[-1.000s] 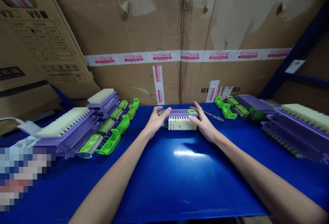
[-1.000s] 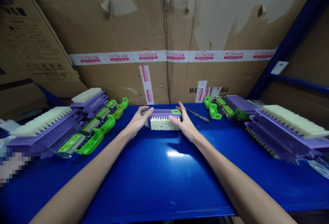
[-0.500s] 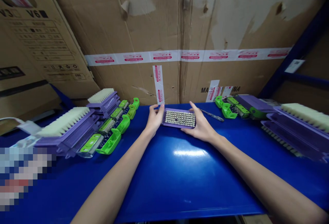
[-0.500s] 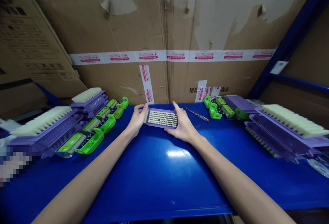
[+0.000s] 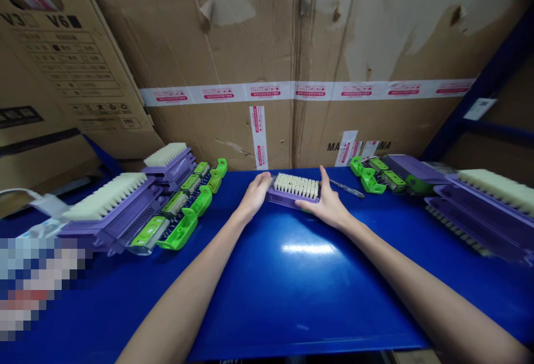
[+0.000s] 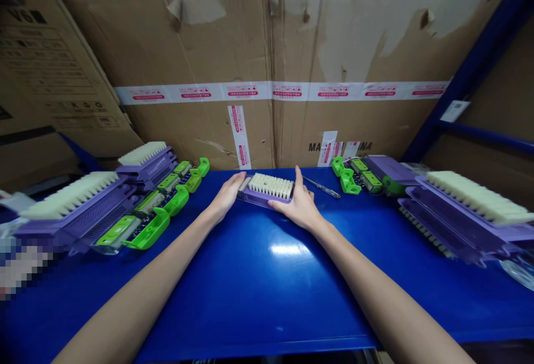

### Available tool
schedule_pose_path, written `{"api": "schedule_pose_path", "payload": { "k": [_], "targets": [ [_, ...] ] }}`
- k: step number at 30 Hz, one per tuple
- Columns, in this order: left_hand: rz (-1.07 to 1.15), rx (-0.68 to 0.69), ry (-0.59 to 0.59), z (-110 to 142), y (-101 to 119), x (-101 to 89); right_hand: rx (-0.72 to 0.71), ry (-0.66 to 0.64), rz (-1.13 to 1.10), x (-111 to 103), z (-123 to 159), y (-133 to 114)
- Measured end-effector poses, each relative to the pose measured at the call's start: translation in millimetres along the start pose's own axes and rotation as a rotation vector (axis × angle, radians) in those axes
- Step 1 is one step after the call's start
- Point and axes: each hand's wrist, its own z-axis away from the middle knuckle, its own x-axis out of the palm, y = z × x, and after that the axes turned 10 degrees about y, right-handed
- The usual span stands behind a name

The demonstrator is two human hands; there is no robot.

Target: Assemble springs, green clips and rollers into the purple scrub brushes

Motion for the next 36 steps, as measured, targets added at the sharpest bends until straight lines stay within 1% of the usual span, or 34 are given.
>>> {"api": "schedule_pose_path", "payload": {
  "k": [3, 7, 9, 12, 14, 16, 18, 20, 22, 25, 28, 30, 32, 34, 36],
  "targets": [
    [-0.042, 0.016, -0.016, 0.9, -0.5, 0.0, 0.047, -0.014, -0.055, -0.5, -0.3, -0.5],
    [-0.073, 0.043, -0.006, 1.5, -1.6, 1.3, 0.046, -0.03, -0.095, -2.7, -1.0, -2.3],
    [-0.084, 0.052, 0.005, 1.6, -2.2, 2.0, 0.036, -0.011, -0.134, -4.3, -2.0, -2.4],
    [-0.094, 0.058, 0.022, 0.8, -4.9, 2.9, 0.002, 0.054, -0.193, -5.9, -3.9, -1.0],
    [-0.09, 0.063, 0.026, -0.4, -8.5, 3.4, -0.03, 0.08, -0.191, -5.9, -4.7, 0.5],
    [-0.072, 0.07, 0.015, -1.5, -12.6, 4.0, -0.077, 0.07, -0.145, -5.5, -4.9, 1.1],
    [-0.048, 0.087, -0.014, -2.1, -16.0, 4.2, -0.162, 0.038, -0.045, -6.6, -4.7, -0.8],
    [-0.032, 0.101, -0.054, -1.8, -17.3, 3.7, -0.261, 0.02, 0.117, -10.7, -4.4, -7.2],
    [-0.031, 0.101, -0.098, -1.0, -17.0, 2.6, -0.326, 0.033, 0.295, -17.0, -3.9, -18.4],
    [-0.019, 0.106, -0.171, 0.2, -16.5, 1.3, -0.367, 0.03, 0.446, -23.7, -2.6, -40.2],
    [0.01, 0.12, -0.216, 0.4, -18.8, 2.1, -0.363, -0.087, 0.544, -20.6, -1.0, -59.3],
    [0.001, 0.128, -0.193, -0.1, -20.9, 3.2, -0.311, -0.187, 0.619, -15.5, -0.9, -67.2],
    [-0.049, 0.155, -0.134, -1.2, -21.9, 2.8, -0.263, -0.262, 0.65, -12.0, -2.4, -70.9],
    [-0.147, 0.224, -0.059, -2.5, -21.0, -0.3, -0.247, -0.296, 0.624, -12.6, -6.1, -70.2],
    [-0.291, 0.33, 0.003, -3.6, -18.0, -5.9, -0.24, -0.275, 0.589, -18.0, -12.1, -65.4]
  ]
}}
